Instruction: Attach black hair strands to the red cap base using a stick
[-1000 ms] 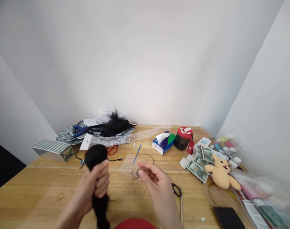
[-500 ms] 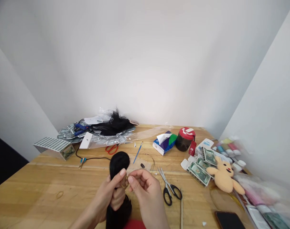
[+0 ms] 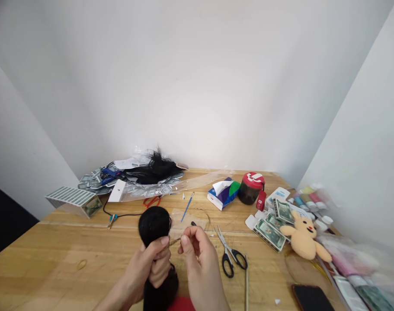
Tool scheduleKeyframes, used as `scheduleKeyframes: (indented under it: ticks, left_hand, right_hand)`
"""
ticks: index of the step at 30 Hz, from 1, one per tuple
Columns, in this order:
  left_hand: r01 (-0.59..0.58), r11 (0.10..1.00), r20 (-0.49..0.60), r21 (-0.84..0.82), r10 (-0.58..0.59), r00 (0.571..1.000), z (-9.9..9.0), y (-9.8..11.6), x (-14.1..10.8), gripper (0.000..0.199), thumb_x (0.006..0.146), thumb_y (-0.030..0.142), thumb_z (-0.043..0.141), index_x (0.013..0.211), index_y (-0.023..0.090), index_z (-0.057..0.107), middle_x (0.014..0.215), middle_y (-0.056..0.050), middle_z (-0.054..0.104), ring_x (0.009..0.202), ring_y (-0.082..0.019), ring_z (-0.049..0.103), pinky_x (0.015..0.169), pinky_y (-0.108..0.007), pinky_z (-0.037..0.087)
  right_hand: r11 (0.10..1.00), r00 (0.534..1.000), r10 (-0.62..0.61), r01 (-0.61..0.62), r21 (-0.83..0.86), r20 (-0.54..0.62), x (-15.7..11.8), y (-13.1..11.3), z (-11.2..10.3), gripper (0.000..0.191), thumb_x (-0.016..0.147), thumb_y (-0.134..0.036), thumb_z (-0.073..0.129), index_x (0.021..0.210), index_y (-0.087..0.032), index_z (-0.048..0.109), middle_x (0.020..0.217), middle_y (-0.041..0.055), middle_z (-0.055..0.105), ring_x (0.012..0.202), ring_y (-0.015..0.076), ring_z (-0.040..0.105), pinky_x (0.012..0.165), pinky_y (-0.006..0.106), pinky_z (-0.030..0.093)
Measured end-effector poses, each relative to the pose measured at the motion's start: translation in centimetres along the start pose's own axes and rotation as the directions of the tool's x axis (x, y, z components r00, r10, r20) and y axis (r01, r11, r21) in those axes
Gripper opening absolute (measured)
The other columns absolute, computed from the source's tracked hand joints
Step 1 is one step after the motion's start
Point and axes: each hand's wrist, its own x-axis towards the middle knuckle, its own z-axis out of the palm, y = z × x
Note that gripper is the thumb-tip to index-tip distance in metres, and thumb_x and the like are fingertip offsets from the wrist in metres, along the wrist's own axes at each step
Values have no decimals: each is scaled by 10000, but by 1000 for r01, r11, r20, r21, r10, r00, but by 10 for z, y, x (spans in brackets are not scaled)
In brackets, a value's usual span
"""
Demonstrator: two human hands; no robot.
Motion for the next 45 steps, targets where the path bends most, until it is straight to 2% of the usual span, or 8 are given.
scheduleKeyframes:
  ticks: [8, 14, 18, 22, 27, 34, 40, 45]
  left_hand:
    - [-63, 998, -83, -23, 61, 995, -9, 16, -1, 584, 548, 525, 768, 471, 230, 270, 343, 143, 177, 295, -3, 106, 296, -154, 112]
    - [-125, 992, -171, -27, 118, 978, -20, 45, -11, 592, 584, 501, 727, 475, 239, 208, 370, 139, 145, 321, -9, 82, 304, -155, 121]
    - [-126, 992, -181, -18, 121, 976, -18, 48, -14, 575, 563, 505, 728, 464, 242, 226, 359, 141, 149, 311, -8, 80, 298, -160, 110]
    - [-125, 992, -148, 11, 125, 981, -16, 44, -13, 557, 578, 507, 716, 460, 240, 242, 353, 138, 157, 306, -10, 88, 299, -160, 113]
    - [-150, 986, -97, 74, 157, 983, -13, 33, -12, 538, 595, 522, 728, 475, 228, 293, 360, 135, 181, 315, -13, 109, 316, -159, 121]
    - [-216, 959, -74, 184, 232, 970, -11, 19, -10, 567, 617, 561, 749, 477, 221, 318, 382, 117, 219, 342, -25, 153, 348, -182, 124]
    - [-233, 937, -100, 261, 266, 959, -11, 1, -6, 559, 664, 540, 735, 438, 215, 339, 383, 95, 230, 360, -42, 189, 373, -216, 153]
    - [-200, 945, -117, 259, 236, 965, -6, -5, -10, 535, 620, 532, 763, 457, 213, 365, 387, 97, 243, 372, -47, 189, 383, -221, 158]
  right_hand:
    - [976, 960, -141, 93, -198, -243, 6, 3, -15, 295, 947, -488, 388, 788, -249, 458, 617, -33, 536, 598, 172, 510, 611, 287, 398]
    - [942, 827, -167, -27, -334, -537, 35, 6, -93, 237, 947, -442, 442, 874, -224, 500, 687, -33, 556, 675, 166, 565, 726, 329, 457]
    - [858, 705, -49, -333, -391, -707, 56, 31, -154, 184, 942, -327, 546, 961, -155, 606, 842, 0, 629, 690, 147, 609, 668, 332, 509]
    - [769, 790, 84, -439, -465, -607, 63, 57, -182, 142, 920, -268, 598, 989, -149, 635, 947, 27, 670, 765, 158, 652, 690, 341, 551]
    - [784, 944, 10, -211, -584, -328, 61, 63, -163, 176, 907, -263, 619, 1040, -150, 640, 1094, 59, 665, 949, 211, 652, 825, 428, 533]
    - [801, 927, -289, 97, -591, -239, 29, 4, -110, 273, 860, -401, 586, 1056, -232, 671, 1240, 108, 613, 1227, 302, 473, 1084, 523, 268]
    - [917, 980, -199, 196, -347, 28, -10, -28, -33, 210, 853, -427, 607, 964, -282, 712, 1138, 52, 686, 1110, 256, 589, 985, 400, 419]
    - [958, 986, -140, 157, -242, 86, -13, -27, -13, 124, 837, -349, 639, 799, -239, 683, 1052, 68, 698, 1076, 260, 600, 969, 400, 429]
